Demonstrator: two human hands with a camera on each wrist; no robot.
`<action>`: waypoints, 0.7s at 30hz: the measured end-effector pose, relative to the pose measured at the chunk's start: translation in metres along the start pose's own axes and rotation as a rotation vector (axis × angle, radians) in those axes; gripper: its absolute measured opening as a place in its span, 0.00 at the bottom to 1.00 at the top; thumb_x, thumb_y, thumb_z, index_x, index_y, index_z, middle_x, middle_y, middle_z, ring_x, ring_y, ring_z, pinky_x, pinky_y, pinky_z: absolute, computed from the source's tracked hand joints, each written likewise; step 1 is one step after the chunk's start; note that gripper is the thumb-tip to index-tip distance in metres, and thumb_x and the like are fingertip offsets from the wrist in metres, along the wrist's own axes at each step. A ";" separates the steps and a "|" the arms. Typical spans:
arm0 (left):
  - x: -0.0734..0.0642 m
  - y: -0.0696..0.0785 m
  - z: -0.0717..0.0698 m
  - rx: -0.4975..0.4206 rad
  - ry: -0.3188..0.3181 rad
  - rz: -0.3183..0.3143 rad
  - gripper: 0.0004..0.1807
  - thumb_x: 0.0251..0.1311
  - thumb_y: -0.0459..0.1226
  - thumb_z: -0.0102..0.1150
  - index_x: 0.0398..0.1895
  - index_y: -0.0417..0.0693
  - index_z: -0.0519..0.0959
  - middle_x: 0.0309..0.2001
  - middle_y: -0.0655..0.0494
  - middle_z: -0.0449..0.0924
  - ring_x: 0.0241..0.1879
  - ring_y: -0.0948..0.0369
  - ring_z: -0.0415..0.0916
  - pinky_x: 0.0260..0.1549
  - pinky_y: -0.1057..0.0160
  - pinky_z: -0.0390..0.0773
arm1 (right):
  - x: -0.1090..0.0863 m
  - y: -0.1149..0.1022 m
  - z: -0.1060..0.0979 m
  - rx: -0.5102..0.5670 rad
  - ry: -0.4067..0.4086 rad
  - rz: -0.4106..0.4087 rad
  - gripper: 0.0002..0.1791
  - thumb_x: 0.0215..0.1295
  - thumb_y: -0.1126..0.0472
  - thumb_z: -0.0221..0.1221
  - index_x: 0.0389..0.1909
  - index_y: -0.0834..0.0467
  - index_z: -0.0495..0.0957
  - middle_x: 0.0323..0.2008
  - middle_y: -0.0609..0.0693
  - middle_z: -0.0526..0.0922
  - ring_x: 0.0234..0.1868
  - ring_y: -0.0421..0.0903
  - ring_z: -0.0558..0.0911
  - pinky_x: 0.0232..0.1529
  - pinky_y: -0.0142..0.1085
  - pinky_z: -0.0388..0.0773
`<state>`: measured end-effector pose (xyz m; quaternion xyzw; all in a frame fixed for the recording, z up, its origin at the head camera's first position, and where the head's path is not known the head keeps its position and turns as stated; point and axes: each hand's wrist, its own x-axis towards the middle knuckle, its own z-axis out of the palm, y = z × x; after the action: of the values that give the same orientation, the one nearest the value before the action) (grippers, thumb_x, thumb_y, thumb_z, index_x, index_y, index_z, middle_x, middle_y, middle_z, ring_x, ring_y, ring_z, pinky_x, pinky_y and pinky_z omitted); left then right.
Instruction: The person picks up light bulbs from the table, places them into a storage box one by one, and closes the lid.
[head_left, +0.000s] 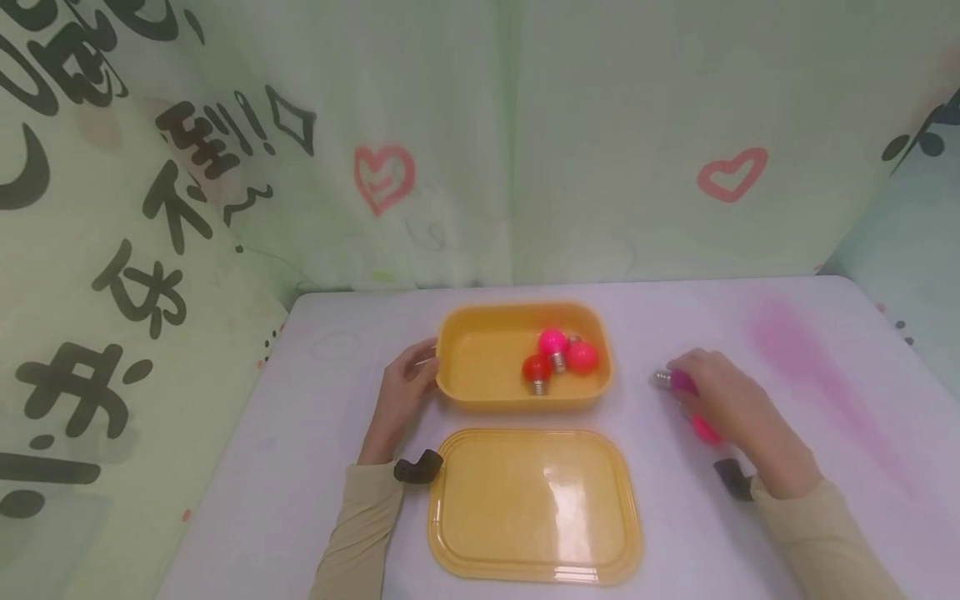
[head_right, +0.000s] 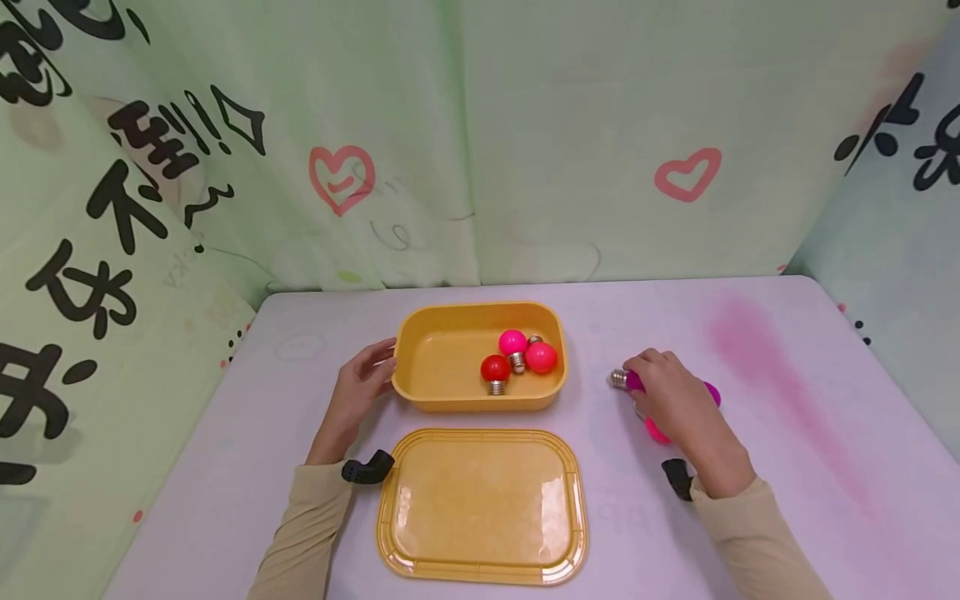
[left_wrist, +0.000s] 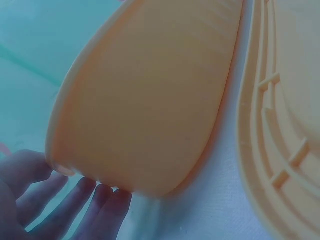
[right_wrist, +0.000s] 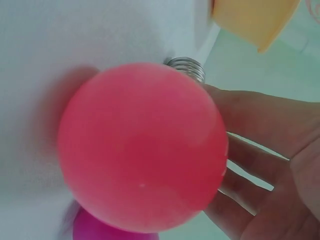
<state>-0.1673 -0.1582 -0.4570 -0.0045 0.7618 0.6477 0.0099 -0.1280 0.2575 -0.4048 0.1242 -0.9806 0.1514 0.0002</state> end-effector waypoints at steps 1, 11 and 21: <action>0.000 0.000 0.000 0.001 0.001 -0.002 0.22 0.69 0.40 0.58 0.65 0.49 0.74 0.60 0.46 0.77 0.58 0.51 0.78 0.55 0.55 0.81 | 0.000 0.001 0.000 -0.002 0.003 -0.004 0.18 0.54 0.68 0.71 0.46 0.67 0.81 0.41 0.62 0.82 0.47 0.63 0.79 0.51 0.60 0.78; 0.000 0.001 0.000 -0.012 -0.009 0.003 0.22 0.69 0.38 0.58 0.66 0.47 0.73 0.60 0.44 0.76 0.59 0.50 0.77 0.54 0.57 0.81 | 0.002 0.001 -0.002 0.012 0.041 -0.051 0.17 0.51 0.70 0.72 0.44 0.67 0.82 0.40 0.62 0.84 0.46 0.62 0.81 0.50 0.59 0.79; -0.002 0.007 -0.001 -0.031 -0.031 -0.013 0.24 0.70 0.37 0.57 0.67 0.43 0.71 0.63 0.40 0.74 0.62 0.47 0.75 0.54 0.58 0.81 | 0.001 -0.024 -0.019 0.058 0.042 -0.067 0.21 0.55 0.70 0.70 0.51 0.63 0.79 0.49 0.60 0.81 0.55 0.62 0.77 0.55 0.59 0.77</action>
<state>-0.1652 -0.1580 -0.4501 0.0002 0.7515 0.6592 0.0258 -0.1241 0.2403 -0.3796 0.1538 -0.9709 0.1821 0.0222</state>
